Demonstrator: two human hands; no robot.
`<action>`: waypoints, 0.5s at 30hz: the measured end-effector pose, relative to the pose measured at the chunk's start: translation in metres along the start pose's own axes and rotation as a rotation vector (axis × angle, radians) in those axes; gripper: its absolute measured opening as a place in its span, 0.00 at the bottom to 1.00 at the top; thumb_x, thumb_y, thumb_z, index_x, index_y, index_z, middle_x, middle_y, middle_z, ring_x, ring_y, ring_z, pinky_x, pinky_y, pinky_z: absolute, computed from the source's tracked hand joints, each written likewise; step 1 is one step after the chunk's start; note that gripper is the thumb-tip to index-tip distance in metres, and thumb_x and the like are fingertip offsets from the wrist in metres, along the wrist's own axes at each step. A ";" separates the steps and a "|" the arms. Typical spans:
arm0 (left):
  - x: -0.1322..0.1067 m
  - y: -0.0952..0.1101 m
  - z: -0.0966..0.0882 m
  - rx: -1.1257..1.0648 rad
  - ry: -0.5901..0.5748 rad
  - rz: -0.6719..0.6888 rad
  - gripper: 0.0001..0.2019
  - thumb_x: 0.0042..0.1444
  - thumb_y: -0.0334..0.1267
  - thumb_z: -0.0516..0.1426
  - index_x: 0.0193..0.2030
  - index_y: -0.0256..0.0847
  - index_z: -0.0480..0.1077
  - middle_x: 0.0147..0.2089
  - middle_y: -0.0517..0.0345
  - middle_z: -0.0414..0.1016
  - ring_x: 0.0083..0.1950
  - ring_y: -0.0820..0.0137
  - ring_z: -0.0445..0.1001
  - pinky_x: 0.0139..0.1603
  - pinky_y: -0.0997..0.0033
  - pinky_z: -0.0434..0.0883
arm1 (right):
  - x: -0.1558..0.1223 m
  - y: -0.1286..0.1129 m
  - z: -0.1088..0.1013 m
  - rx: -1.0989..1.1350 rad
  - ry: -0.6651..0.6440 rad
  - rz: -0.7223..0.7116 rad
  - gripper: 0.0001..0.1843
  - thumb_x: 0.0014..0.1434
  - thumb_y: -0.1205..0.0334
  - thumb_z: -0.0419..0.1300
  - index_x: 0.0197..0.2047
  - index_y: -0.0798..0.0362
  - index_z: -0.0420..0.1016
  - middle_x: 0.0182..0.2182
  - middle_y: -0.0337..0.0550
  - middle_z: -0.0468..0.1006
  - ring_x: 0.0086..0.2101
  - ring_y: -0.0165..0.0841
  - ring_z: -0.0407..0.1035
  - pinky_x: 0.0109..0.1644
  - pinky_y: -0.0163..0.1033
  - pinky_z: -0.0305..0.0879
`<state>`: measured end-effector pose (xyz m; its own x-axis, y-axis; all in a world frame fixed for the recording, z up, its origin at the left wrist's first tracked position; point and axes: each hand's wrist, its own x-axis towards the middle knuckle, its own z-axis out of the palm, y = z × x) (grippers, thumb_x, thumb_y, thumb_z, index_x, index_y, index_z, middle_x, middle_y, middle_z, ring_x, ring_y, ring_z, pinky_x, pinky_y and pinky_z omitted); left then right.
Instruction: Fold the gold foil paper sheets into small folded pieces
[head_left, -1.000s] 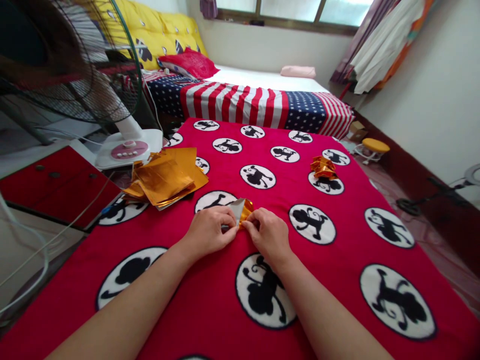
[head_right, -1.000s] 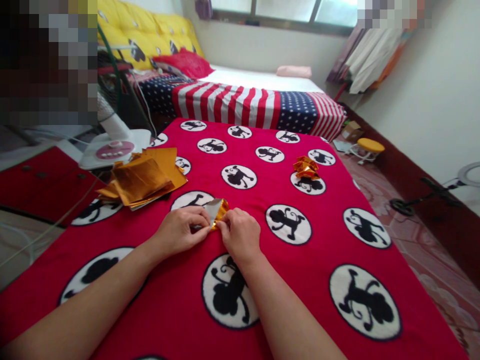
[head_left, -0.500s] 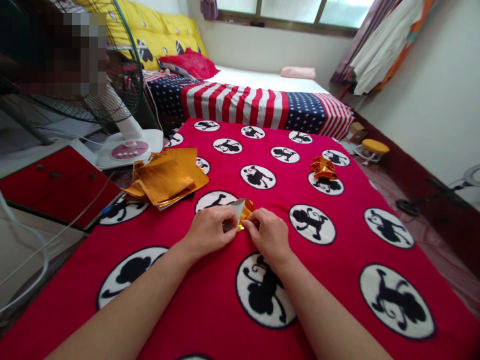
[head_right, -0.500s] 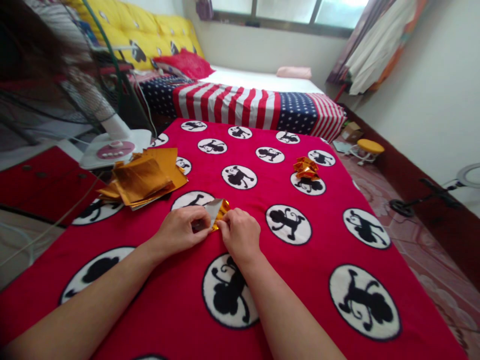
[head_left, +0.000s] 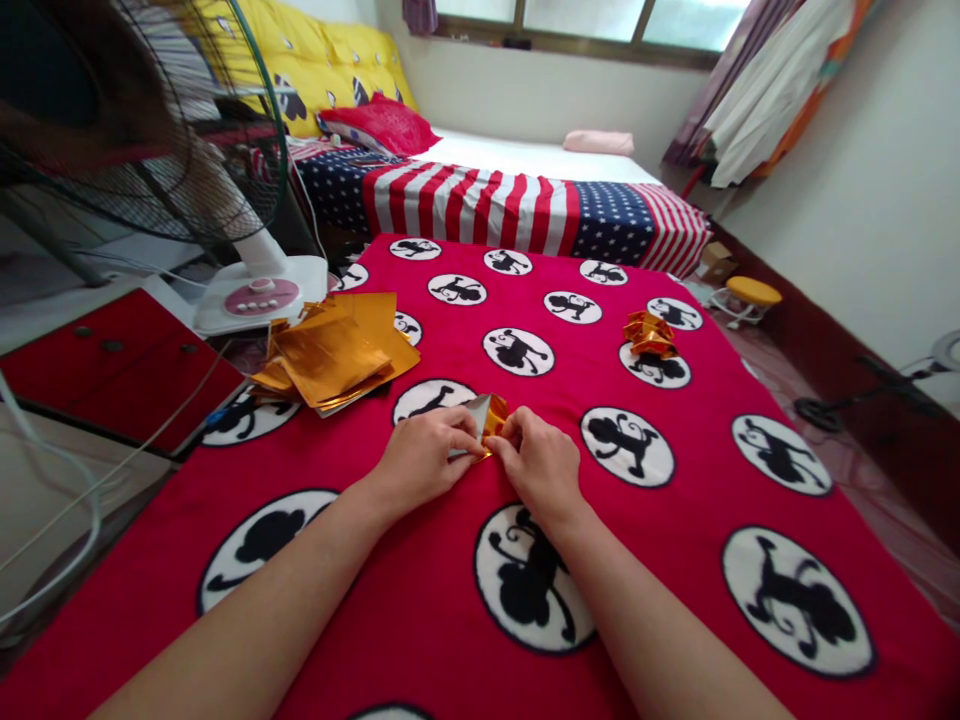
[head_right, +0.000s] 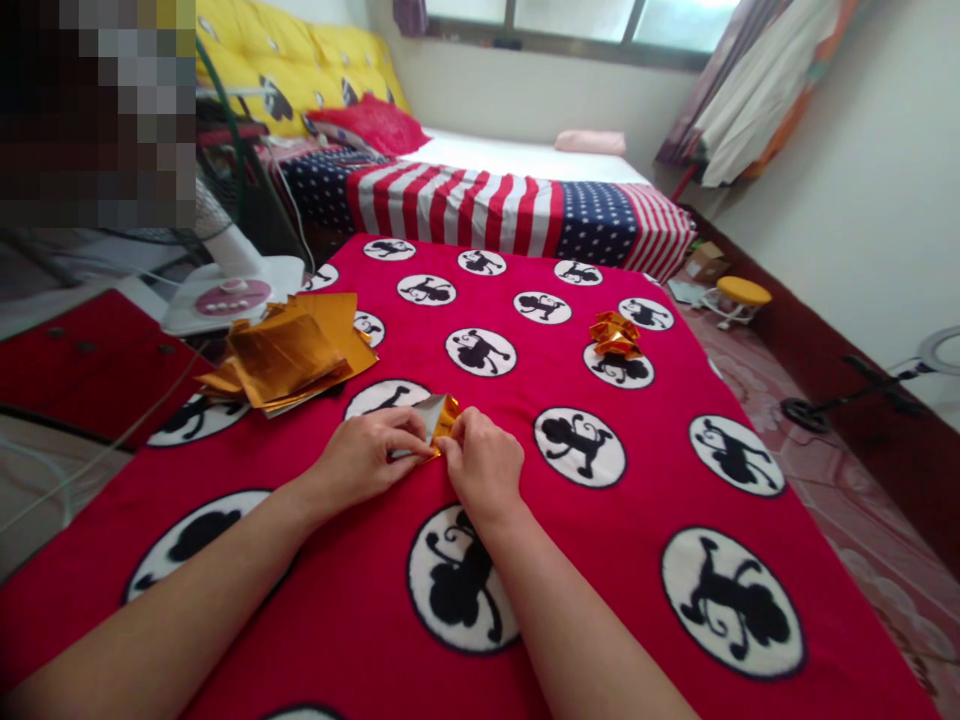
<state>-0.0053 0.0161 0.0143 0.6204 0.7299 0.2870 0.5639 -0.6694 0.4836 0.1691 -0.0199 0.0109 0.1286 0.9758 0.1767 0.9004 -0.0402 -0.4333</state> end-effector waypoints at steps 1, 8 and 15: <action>0.000 0.000 0.000 0.004 0.004 0.007 0.07 0.57 0.35 0.60 0.36 0.48 0.81 0.42 0.59 0.78 0.41 0.70 0.76 0.41 0.73 0.71 | 0.000 -0.001 0.000 -0.008 -0.005 -0.004 0.09 0.57 0.56 0.64 0.33 0.49 0.69 0.29 0.37 0.79 0.28 0.33 0.70 0.30 0.36 0.47; -0.001 -0.002 0.000 0.054 0.006 0.057 0.08 0.57 0.34 0.60 0.36 0.50 0.81 0.49 0.60 0.78 0.44 0.70 0.77 0.43 0.72 0.72 | 0.000 -0.004 0.001 -0.063 -0.031 -0.021 0.01 0.62 0.62 0.58 0.39 0.49 0.69 0.34 0.40 0.80 0.29 0.34 0.72 0.29 0.37 0.45; -0.001 -0.004 0.000 0.075 -0.004 0.108 0.09 0.62 0.37 0.56 0.39 0.49 0.80 0.45 0.60 0.80 0.45 0.69 0.77 0.46 0.71 0.72 | -0.002 0.003 0.003 0.075 0.016 -0.045 0.05 0.61 0.61 0.59 0.40 0.50 0.69 0.33 0.40 0.79 0.30 0.34 0.71 0.31 0.36 0.51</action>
<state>-0.0084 0.0179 0.0121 0.6822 0.6522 0.3305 0.5325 -0.7530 0.3866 0.1704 -0.0216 0.0065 0.0960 0.9728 0.2110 0.8716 0.0202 -0.4898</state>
